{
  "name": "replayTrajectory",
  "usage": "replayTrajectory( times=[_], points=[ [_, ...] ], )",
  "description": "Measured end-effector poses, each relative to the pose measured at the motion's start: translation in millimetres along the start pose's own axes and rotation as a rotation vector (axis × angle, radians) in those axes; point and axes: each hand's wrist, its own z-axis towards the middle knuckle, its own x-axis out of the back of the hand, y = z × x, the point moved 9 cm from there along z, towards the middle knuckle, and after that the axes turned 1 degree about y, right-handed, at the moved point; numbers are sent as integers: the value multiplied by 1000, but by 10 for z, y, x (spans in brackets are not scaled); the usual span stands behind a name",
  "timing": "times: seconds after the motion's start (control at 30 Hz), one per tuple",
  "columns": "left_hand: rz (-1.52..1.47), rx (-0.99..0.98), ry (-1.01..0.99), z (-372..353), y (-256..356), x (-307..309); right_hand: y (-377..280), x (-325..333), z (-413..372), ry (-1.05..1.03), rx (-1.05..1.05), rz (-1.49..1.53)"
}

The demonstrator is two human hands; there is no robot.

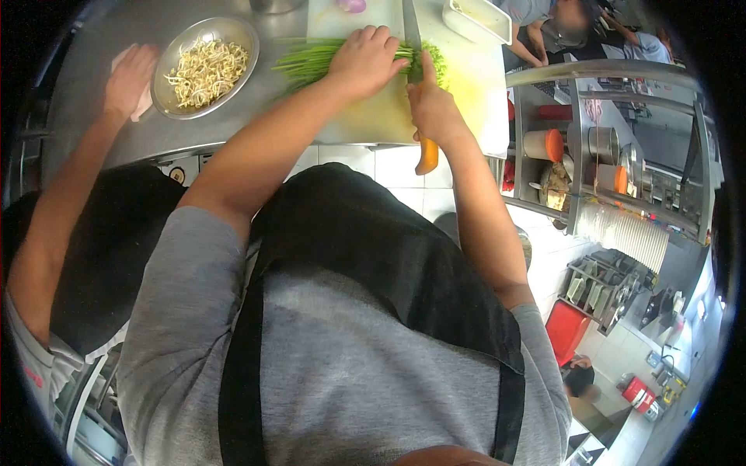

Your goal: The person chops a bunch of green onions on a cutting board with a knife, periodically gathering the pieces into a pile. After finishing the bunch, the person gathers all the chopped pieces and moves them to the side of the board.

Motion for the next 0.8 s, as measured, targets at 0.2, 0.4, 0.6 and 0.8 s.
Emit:
replayTrajectory(
  times=[0.2,0.4,0.6,0.8],
  points=[
    [-69,170,68,59,-35,22,14,-20,66,52,57,-48],
    [-103,249,143,90,-128,-60,-1,34,76,-3,47,-140],
    [-175,263,187,91,-166,-35,-280,385,13,-138,-21,-14],
    [-174,296,31,102,-160,-47,-241,216,-146,-134,29,-119]
  ],
)
